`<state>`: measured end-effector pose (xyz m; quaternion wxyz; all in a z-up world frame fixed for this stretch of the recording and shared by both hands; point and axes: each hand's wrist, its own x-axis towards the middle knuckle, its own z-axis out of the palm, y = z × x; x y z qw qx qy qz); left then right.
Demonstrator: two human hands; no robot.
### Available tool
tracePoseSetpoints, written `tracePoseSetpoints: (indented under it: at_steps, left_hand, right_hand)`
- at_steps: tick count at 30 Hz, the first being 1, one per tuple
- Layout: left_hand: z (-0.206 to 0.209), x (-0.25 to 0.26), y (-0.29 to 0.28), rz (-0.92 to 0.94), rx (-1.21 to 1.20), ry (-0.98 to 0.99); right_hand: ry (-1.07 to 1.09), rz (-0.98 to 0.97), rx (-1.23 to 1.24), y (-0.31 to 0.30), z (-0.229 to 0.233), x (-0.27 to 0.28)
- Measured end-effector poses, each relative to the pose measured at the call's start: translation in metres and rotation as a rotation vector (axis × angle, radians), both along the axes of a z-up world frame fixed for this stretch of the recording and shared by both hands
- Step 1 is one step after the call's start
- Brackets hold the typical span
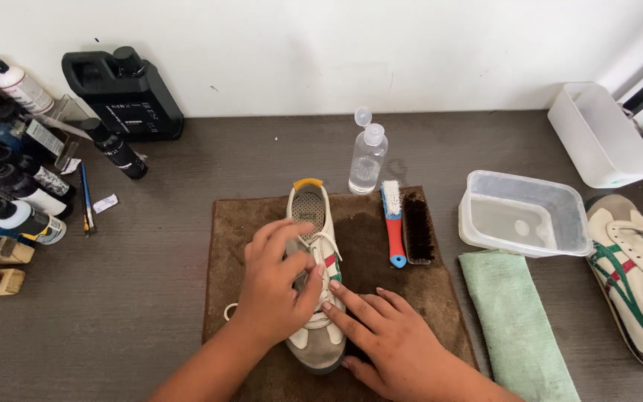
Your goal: The person removes the laces from a white sneaker with green and red stripes, then wipes the laces with a white cloth. The shoe is placed on a brown towel on a workbench with cleaning supplies nearby.
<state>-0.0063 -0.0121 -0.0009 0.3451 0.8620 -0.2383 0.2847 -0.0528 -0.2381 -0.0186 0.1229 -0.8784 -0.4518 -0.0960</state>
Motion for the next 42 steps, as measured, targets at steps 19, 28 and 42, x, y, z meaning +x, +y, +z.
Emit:
tracePoseSetpoints:
  at_steps: [19,28,42]
  left_hand:
    - [-0.001,0.002,-0.005,0.086,-0.004,-0.025]
    - [0.000,0.006,-0.013,0.214,0.079,0.156]
    - [0.024,-0.014,-0.011,-0.456,-0.091,-0.146]
  right_hand:
    - [0.009,-0.012,-0.018,0.000,-0.003,0.000]
    - [-0.012,-0.016,-0.025,0.000,-0.009,0.000]
    - [0.003,-0.026,-0.001,-0.004,-0.027,0.003]
